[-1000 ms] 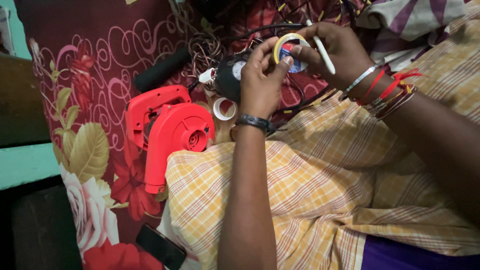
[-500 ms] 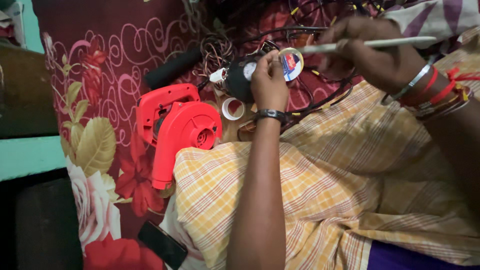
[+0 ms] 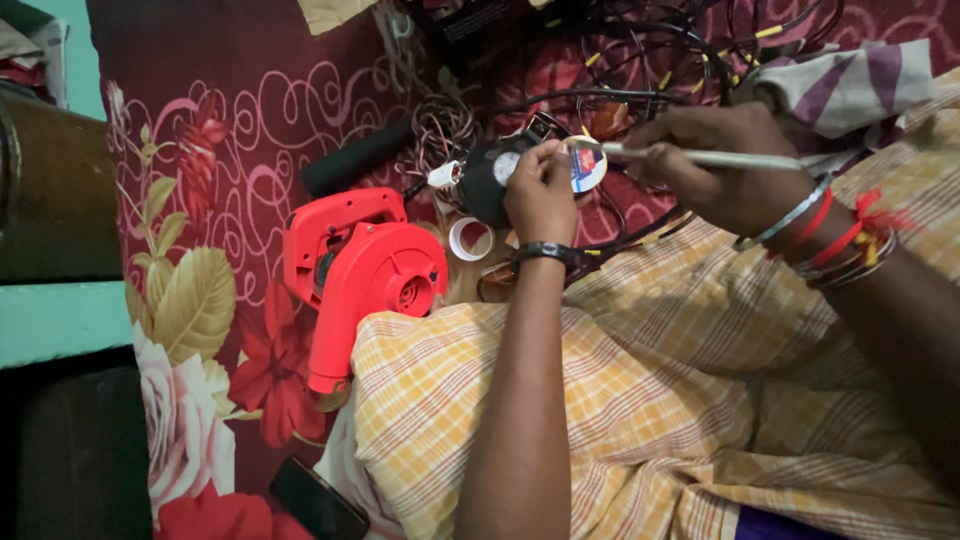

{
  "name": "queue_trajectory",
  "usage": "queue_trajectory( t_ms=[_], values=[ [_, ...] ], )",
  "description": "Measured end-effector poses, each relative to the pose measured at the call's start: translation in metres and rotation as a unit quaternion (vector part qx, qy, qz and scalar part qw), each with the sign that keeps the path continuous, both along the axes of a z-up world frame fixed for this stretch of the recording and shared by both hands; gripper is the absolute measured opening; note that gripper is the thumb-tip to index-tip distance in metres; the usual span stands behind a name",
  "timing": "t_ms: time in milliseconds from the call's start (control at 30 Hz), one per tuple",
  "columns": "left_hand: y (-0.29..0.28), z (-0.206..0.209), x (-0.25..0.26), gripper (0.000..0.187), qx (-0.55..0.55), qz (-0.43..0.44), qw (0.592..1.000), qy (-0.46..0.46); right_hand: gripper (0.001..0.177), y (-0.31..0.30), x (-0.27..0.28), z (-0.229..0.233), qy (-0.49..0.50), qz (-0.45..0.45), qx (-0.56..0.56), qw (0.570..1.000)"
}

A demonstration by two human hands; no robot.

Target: The person sits on a bed and handles a roll of yellow electrical tape and a white stick. They attempt to manipulate the tape roll, peeling and adjusting the tape while holding the stick, amidst a clutter of wires and a red plastic object.

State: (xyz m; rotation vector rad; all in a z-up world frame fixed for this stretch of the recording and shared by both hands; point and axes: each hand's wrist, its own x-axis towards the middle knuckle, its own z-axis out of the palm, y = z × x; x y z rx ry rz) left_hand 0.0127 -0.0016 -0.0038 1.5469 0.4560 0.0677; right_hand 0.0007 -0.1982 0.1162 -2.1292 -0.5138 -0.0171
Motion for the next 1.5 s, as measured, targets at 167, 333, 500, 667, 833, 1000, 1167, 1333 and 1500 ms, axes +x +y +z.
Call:
queue_trajectory(
  t_ms=[167,333,500,667,833,1000,1167,1333,1500],
  values=[
    [0.001,0.005,0.001,0.024,0.006,0.01,1.0,0.018,0.024,0.002,-0.001,0.0,-0.01,-0.039,-0.041,0.998],
    [0.002,0.0,0.002,0.022,0.036,0.006,0.999,-0.012,0.022,0.003,-0.002,0.001,0.014,0.013,0.044,0.999],
    [0.0,-0.004,0.003,0.023,0.027,0.027,0.998,0.042,0.022,0.001,-0.003,0.007,0.02,0.001,0.024,1.0],
    [0.003,-0.01,0.008,0.031,-0.025,0.039,0.997,-0.066,0.023,0.003,-0.005,0.005,-0.039,-0.051,0.022,0.998],
    [0.007,0.0,0.005,0.031,-0.132,0.02,0.991,-0.032,0.02,-0.009,-0.003,0.002,0.057,-0.035,0.203,0.977],
    [0.003,0.018,0.002,0.031,-0.275,-0.002,0.96,0.061,0.016,-0.009,-0.001,0.014,0.023,-0.121,0.205,0.971],
    [-0.009,0.023,0.0,0.03,-0.222,-0.054,0.972,-0.047,0.018,-0.005,-0.003,0.033,-0.031,-0.115,0.124,0.985],
    [-0.013,0.021,-0.001,0.029,-0.167,-0.096,0.977,-0.087,0.03,-0.006,0.011,0.019,-0.037,-0.083,-0.052,0.995],
    [-0.019,0.03,-0.001,0.041,-0.159,-0.121,0.972,-0.123,0.049,0.006,0.021,0.004,-0.032,-0.022,-0.128,0.991]
  ],
)
